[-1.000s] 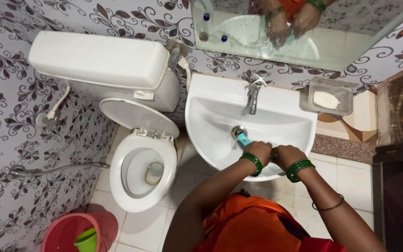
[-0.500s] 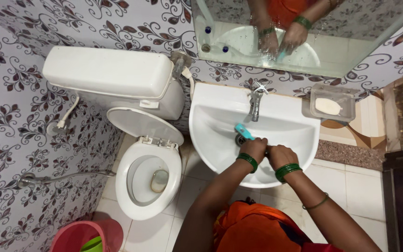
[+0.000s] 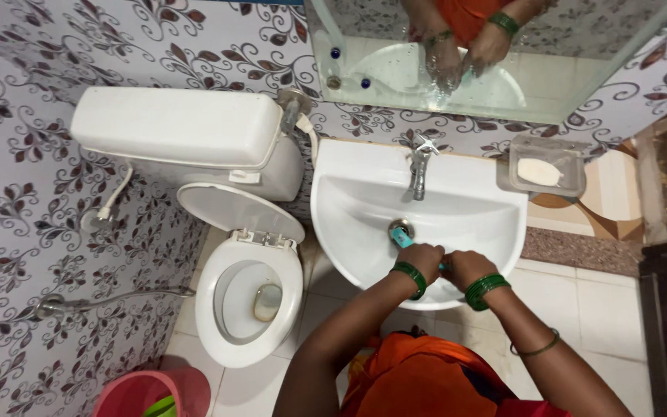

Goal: The person cleans a sink and a faucet using a brush, alternating between scrubbing the basin, the drain, and the faucet fixtures.

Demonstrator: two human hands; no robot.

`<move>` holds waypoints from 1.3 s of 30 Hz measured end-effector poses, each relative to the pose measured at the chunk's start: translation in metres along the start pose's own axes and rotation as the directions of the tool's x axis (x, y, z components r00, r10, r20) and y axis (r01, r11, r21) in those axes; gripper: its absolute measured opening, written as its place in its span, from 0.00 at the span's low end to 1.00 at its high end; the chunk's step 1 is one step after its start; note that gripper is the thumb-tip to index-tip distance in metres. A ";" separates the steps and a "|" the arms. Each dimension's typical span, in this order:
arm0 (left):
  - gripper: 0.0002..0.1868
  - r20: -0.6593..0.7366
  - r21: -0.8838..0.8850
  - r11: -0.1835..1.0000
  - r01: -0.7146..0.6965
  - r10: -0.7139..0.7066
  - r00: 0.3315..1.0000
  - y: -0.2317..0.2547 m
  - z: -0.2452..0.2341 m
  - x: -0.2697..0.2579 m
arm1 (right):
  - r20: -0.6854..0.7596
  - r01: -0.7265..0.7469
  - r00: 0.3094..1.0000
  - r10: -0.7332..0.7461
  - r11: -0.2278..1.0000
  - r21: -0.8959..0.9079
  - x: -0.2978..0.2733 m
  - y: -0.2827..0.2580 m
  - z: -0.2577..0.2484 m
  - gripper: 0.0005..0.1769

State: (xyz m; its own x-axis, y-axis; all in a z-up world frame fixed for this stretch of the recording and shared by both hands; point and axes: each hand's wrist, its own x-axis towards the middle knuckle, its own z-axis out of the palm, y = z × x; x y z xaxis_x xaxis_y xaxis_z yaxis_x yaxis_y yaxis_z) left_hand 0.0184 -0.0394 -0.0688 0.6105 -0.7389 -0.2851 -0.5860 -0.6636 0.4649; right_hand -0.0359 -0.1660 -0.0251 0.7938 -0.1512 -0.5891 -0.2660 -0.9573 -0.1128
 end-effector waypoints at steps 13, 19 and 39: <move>0.19 0.053 -0.132 0.991 -0.034 0.041 0.998 0.067 0.001 -0.003 | 0.113 0.032 0.993 -0.016 0.990 -0.140 -0.044 0.053 -0.036 0.17; 0.16 -0.374 -0.248 0.942 -0.228 0.124 0.919 0.086 0.014 0.034 | -0.266 -0.155 0.961 0.082 0.952 -0.264 -0.074 0.055 -0.056 0.12; 0.12 -0.286 -0.229 0.961 -0.157 0.088 0.954 0.109 0.001 0.029 | -0.182 -0.154 0.978 0.106 0.950 -0.271 -0.093 0.070 -0.081 0.12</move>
State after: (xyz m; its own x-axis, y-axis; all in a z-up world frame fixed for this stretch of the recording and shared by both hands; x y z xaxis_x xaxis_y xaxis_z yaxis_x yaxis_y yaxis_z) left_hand -0.0285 -0.1337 -0.0272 0.6833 -0.7300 0.0088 -0.5373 -0.4947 0.6830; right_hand -0.0838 -0.2387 0.0866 0.8472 -0.2944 -0.4423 -0.2266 -0.9531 0.2005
